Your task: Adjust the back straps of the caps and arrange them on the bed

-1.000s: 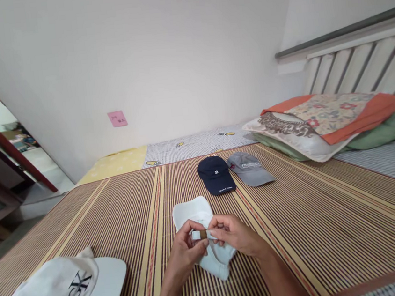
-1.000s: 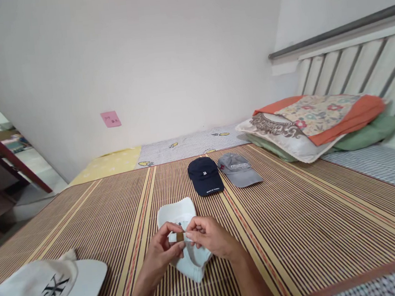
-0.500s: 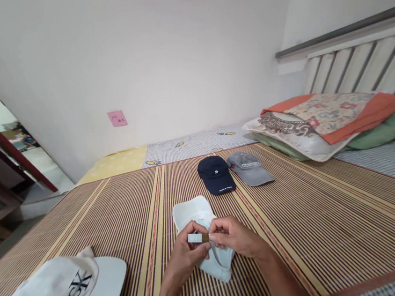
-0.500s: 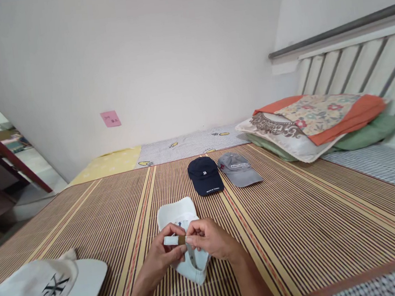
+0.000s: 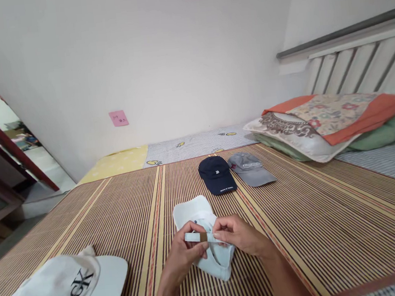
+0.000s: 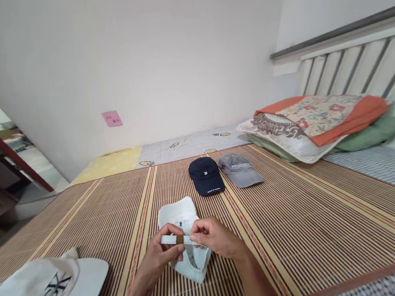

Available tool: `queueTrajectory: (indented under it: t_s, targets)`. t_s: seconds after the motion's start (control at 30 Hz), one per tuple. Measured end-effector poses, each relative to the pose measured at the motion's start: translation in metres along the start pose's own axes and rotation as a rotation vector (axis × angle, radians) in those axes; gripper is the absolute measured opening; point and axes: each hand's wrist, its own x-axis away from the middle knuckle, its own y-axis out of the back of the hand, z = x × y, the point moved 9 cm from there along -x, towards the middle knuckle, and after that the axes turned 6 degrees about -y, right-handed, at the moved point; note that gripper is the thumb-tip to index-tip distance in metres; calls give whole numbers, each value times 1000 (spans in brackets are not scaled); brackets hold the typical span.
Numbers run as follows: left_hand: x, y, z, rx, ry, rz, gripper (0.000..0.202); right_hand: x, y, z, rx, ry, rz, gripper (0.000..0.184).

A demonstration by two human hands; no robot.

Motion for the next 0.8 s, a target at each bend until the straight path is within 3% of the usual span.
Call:
queueTrajectory:
  t_s: [0.3,0.53,0.8]
  targets:
    - [4,-2,2,73,43,56,35,0,-7,9,4,-5,22,23]
    - [2,-1,2,139,-4,93,29,0,-9,8,2,-26,12,21]
    - [4,-5,6,188,70,92,32,-1,-7,6,-27,-9,14,21]
